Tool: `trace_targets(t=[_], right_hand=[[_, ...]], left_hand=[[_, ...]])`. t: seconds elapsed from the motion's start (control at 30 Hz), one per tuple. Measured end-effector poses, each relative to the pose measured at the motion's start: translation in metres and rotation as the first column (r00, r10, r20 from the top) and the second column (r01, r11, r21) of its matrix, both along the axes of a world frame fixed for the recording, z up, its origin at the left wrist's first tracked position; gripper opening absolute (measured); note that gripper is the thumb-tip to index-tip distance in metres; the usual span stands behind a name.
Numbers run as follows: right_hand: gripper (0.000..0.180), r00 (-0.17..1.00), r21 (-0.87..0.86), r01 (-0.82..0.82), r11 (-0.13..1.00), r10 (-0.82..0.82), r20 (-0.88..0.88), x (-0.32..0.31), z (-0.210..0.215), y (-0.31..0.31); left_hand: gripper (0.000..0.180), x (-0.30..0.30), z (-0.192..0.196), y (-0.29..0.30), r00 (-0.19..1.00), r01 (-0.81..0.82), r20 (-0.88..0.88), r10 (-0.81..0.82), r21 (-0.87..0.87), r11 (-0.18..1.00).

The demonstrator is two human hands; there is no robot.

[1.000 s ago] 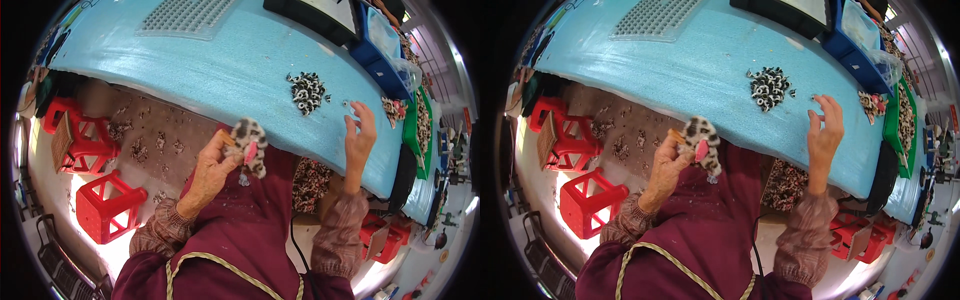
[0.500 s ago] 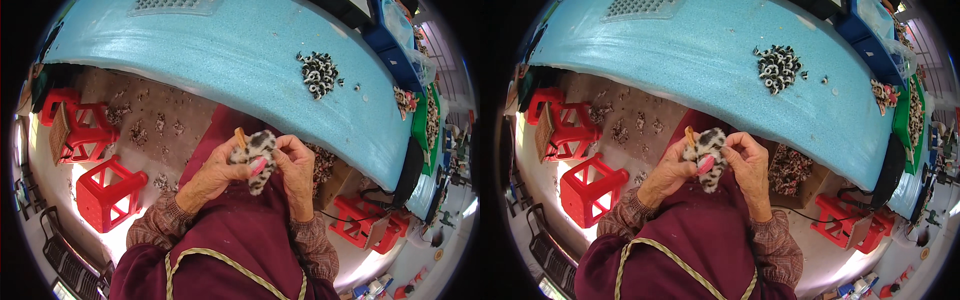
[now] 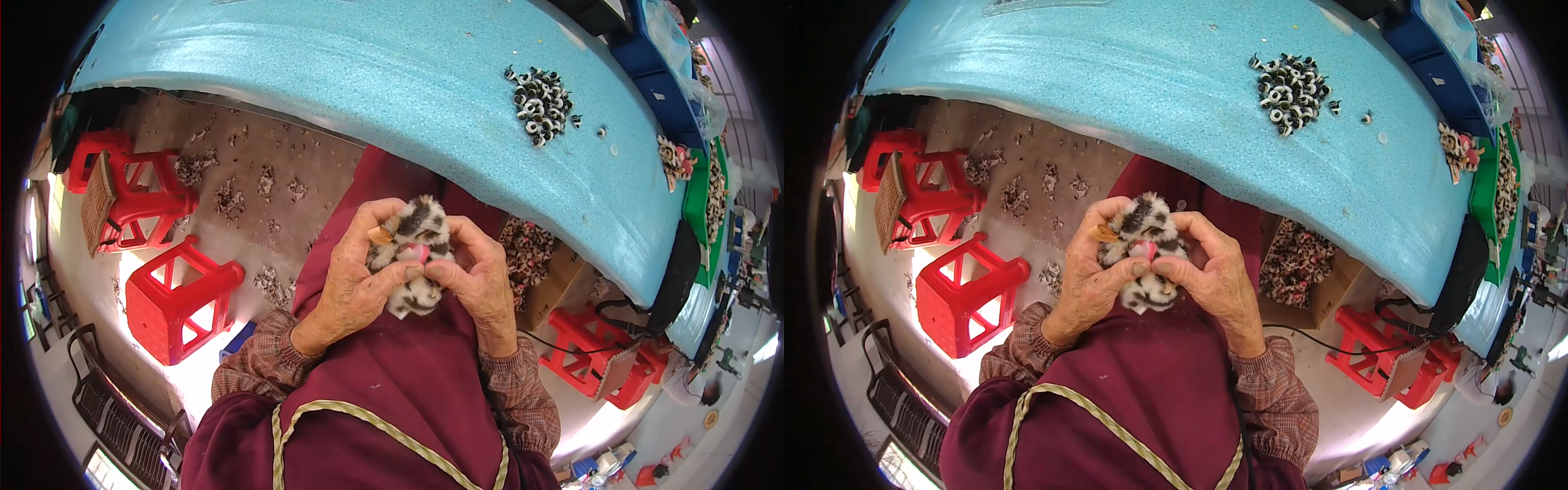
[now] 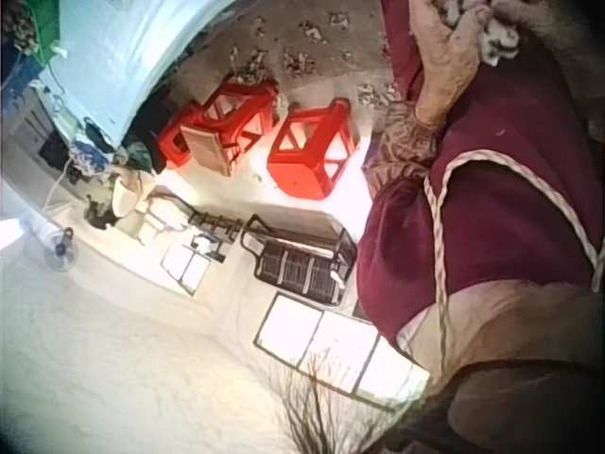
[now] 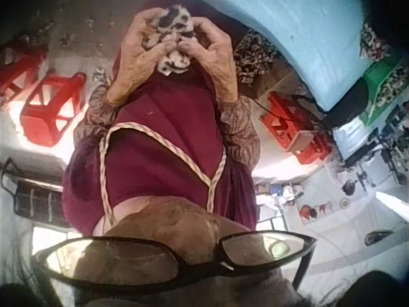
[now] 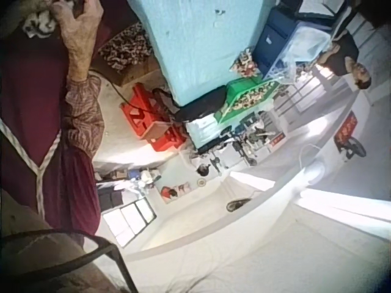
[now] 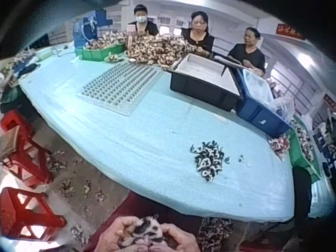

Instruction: Assembling plastic eye components and attaching them to leopard-print plush toy fabric.

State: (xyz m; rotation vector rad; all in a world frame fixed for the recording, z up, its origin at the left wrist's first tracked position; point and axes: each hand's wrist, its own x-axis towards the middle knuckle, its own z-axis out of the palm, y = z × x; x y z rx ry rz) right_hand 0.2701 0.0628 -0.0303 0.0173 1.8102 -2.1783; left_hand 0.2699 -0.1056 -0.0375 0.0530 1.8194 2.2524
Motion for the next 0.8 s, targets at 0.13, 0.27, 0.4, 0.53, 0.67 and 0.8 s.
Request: trace_targets(t=[0.13,0.27,0.4,0.53,0.67,0.8], right_hand=[[0.022,0.990,-0.015,0.102,0.995,-0.100,0.098,0.008,-0.008,-0.011],[0.013,0.971,-0.022,0.221,0.975,-0.218,0.098,0.013,-0.005,-0.021],[0.013,0.975,0.059,0.217,0.974,-0.219,0.031,0.024,-0.001,-0.020],[0.031,0.897,0.627,0.338,0.702,-0.038,-0.441,0.009,0.004,-0.011],[0.020,0.919,0.503,0.337,0.796,-0.161,-0.360,0.018,0.008,-0.009],[0.013,0.975,0.507,0.202,0.838,-0.122,-0.187,0.015,-0.001,-0.012]], left_hand=[[0.040,0.003,-0.010,0.001,0.989,-0.098,-0.124,0.075,-0.185,0.978],[0.039,0.004,-0.022,0.006,0.977,-0.143,-0.189,0.095,-0.260,0.955],[0.033,0.009,-0.017,0.001,0.952,-0.124,0.301,0.054,0.221,0.967],[0.032,0.000,-0.030,-0.003,0.839,-0.272,0.543,-0.030,0.468,0.841],[0.039,-0.001,-0.039,-0.002,0.845,-0.252,0.528,-0.086,0.535,0.807],[0.039,0.002,-0.029,0.000,0.855,-0.217,0.493,-0.160,0.621,0.753]])
